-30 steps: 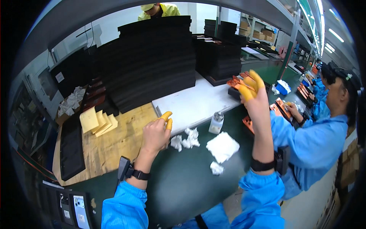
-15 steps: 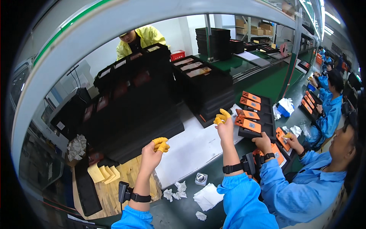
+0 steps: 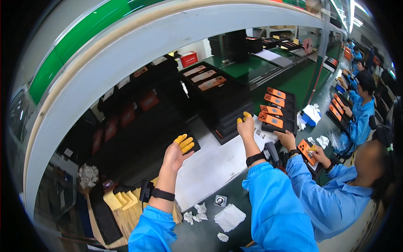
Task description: Cleaning and inspecting the exterior of several smartphones on a factory assembly line.
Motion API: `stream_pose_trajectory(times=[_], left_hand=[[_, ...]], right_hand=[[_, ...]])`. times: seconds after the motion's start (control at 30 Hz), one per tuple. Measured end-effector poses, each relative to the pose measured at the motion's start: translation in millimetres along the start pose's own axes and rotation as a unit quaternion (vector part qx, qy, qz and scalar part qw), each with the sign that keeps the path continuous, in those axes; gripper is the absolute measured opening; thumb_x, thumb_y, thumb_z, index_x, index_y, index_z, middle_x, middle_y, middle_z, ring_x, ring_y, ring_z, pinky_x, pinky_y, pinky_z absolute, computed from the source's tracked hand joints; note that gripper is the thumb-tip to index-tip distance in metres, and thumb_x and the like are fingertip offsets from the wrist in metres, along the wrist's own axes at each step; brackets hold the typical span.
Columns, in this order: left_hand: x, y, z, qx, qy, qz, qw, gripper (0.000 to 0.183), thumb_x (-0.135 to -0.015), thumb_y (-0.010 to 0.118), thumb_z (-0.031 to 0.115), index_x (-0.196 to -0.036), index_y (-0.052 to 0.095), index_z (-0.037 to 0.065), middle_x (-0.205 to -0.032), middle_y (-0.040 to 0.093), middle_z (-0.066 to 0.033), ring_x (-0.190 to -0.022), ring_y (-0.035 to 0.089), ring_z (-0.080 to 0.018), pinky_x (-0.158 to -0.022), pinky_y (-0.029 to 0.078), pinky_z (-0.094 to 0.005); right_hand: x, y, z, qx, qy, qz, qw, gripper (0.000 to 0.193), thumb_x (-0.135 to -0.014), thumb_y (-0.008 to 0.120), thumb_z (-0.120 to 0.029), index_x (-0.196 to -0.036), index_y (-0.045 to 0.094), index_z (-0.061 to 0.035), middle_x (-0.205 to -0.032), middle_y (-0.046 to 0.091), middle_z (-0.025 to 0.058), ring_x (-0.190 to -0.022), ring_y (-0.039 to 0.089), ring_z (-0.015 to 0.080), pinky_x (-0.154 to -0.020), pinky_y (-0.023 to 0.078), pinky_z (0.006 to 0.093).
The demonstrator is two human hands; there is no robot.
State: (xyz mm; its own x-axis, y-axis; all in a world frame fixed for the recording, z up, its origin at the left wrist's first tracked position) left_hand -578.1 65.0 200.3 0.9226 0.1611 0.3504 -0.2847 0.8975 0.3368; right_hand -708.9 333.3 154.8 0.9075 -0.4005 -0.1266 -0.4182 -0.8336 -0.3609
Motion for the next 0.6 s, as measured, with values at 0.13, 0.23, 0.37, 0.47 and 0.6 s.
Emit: stream_pose_trajectory(times=[0.13, 0.23, 0.37, 0.47, 0.6], left_hand=[[-40, 12, -30, 0.06, -0.046, 0.014, 0.997, 0.039, -0.098, 0.025, 0.031, -0.121, 0.045, 0.007, -0.13, 0.044, -0.0154, -0.123, 0.04, -0.0315, -0.105, 0.025, -0.0538], [-62, 15, -53, 0.094, -0.091, 0.02, 0.991, 0.04, -0.098, 0.025, 0.034, -0.122, 0.043, 0.008, -0.132, 0.042, -0.0158, -0.124, 0.038, -0.0318, -0.105, 0.024, -0.0535], [-98, 22, -72, 0.113, -0.09, 0.004, 0.989, 0.047, -0.098, 0.021, 0.037, -0.135, 0.029, 0.009, -0.139, 0.033, -0.0164, -0.13, 0.029, -0.0322, -0.106, 0.017, -0.0551], [-131, 33, -86, 0.107, -0.088, 0.008, 0.99, 0.05, -0.098, 0.02, 0.04, -0.139, 0.023, 0.011, -0.142, 0.027, -0.0159, -0.132, 0.025, -0.032, -0.107, 0.014, -0.0572], [-170, 72, -101, 0.091, -0.083, 0.014, 0.992, 0.059, -0.097, 0.019, 0.046, -0.144, 0.007, 0.012, -0.148, 0.014, -0.0149, -0.137, 0.014, -0.0313, -0.106, 0.008, -0.0596]], right_hand=[[-39, -4, -3, 0.06, -0.018, 0.071, 0.996, 0.039, -0.083, 0.059, -0.021, -0.118, 0.052, -0.0051, -0.11, 0.056, 0.0231, -0.103, 0.054, 0.0384, -0.088, 0.044, 0.0443], [-79, 7, 26, 0.019, 0.043, 0.068, 0.997, 0.04, -0.085, 0.057, -0.023, -0.119, 0.051, -0.0041, -0.112, 0.055, 0.0242, -0.105, 0.054, 0.0385, -0.088, 0.043, 0.0446], [-134, 17, 63, -0.032, 0.03, 0.091, 0.995, 0.041, -0.084, 0.045, -0.016, -0.122, 0.048, 0.0005, -0.115, 0.053, 0.0279, -0.107, 0.052, 0.0403, -0.092, 0.04, 0.0435], [-167, 39, 88, -0.065, 0.062, 0.062, 0.994, 0.043, -0.086, 0.038, -0.02, -0.125, 0.046, -0.0006, -0.118, 0.052, 0.0269, -0.11, 0.05, 0.0405, -0.093, 0.039, 0.0441], [-212, 68, 153, -0.081, 0.105, -0.02, 0.991, 0.046, -0.09, 0.029, -0.025, -0.125, 0.047, -0.0024, -0.121, 0.051, 0.0252, -0.116, 0.047, 0.0374, -0.097, 0.036, 0.04]])
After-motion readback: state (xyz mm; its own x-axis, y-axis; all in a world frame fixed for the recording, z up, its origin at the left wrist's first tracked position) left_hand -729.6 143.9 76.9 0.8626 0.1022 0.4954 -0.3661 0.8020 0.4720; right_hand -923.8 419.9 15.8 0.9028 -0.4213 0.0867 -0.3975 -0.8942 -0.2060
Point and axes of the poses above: each hand's wrist, its own x-axis away from the middle knuckle, its own y-axis out of the palm, z = x × y, the point moved 7 cm from there along -x, towards the middle knuckle
